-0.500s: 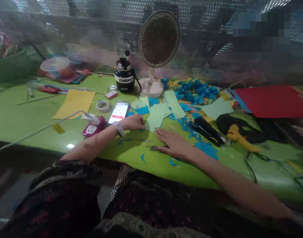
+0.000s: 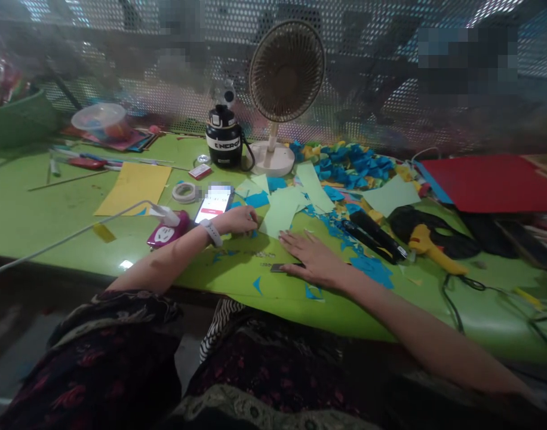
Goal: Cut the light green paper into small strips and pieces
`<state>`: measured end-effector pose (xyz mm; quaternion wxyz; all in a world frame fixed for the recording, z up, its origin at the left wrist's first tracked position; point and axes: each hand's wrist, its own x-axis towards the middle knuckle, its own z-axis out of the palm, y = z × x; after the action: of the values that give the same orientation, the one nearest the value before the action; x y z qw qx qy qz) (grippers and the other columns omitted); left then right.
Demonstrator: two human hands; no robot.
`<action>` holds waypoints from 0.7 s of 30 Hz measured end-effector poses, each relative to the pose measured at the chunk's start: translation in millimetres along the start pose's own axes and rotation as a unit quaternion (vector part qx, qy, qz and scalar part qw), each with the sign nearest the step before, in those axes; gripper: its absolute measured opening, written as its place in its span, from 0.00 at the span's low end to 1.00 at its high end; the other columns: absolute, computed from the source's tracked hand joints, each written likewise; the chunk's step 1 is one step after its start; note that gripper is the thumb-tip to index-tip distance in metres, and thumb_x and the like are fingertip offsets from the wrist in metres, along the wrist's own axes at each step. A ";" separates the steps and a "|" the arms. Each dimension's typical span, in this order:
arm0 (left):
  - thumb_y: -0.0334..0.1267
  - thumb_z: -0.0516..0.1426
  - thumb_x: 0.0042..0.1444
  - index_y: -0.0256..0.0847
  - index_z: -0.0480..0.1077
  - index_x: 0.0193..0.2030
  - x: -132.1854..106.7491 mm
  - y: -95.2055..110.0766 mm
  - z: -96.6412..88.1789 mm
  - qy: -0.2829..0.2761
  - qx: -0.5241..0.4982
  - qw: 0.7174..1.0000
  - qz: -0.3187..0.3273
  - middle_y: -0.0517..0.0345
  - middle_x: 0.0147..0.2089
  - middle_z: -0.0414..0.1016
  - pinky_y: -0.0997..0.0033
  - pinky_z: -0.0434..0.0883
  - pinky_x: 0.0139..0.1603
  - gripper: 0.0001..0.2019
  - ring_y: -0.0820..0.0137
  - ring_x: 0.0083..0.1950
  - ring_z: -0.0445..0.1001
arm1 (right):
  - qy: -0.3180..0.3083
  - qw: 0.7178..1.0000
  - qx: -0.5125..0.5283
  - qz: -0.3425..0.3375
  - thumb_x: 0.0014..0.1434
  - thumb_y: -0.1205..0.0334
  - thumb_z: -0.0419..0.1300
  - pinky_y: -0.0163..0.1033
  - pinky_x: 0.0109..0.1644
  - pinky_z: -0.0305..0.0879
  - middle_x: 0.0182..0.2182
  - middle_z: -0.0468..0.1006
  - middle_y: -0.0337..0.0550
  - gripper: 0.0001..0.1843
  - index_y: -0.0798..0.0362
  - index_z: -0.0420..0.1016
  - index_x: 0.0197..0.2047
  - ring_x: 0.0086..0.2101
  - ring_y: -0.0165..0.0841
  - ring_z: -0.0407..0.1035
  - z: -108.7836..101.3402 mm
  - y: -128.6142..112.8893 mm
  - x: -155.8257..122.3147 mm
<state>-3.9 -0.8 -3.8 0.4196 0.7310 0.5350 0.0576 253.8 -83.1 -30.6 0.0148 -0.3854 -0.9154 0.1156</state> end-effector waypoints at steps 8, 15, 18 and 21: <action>0.50 0.60 0.55 0.38 0.67 0.57 11.1 -10.2 27.8 0.187 0.160 0.947 0.207 0.41 0.60 0.70 0.51 0.68 0.58 0.26 0.52 0.60 0.69 | -0.011 1.000 0.014 0.018 0.64 0.31 0.44 0.62 0.71 0.46 0.71 0.54 0.53 0.44 0.51 0.52 0.74 0.69 0.49 0.50 -14.2 -0.9 -4.0; 0.51 0.58 0.58 0.41 0.64 0.63 19.6 -7.2 27.4 0.135 0.215 0.943 0.214 0.44 0.66 0.65 0.44 0.60 0.64 0.28 0.49 0.67 0.60 | 0.037 0.998 0.044 0.041 0.62 0.39 0.57 0.54 0.55 0.68 0.50 0.77 0.56 0.28 0.53 0.77 0.53 0.51 0.49 0.71 -33.3 15.1 -53.4; 0.49 0.60 0.56 0.40 0.70 0.53 21.2 -8.0 28.1 0.132 0.191 0.943 0.238 0.44 0.62 0.68 0.48 0.61 0.64 0.21 0.52 0.65 0.63 | 0.052 0.993 0.082 0.064 0.65 0.46 0.57 0.50 0.48 0.70 0.41 0.78 0.50 0.18 0.51 0.77 0.43 0.44 0.44 0.72 -32.2 18.2 -64.8; 0.48 0.60 0.56 0.41 0.70 0.44 22.9 -10.9 30.4 0.125 0.158 0.944 0.262 0.45 0.60 0.69 0.50 0.61 0.64 0.14 0.55 0.64 0.64 | 0.077 0.987 0.111 0.089 0.64 0.46 0.58 0.48 0.46 0.70 0.39 0.77 0.49 0.16 0.50 0.74 0.41 0.42 0.42 0.72 -29.5 22.3 -65.3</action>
<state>13.9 2.3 -39.0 0.1985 0.8891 0.3751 0.1712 318.8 -108.4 -2.8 0.1175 -0.4689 -0.8551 0.1876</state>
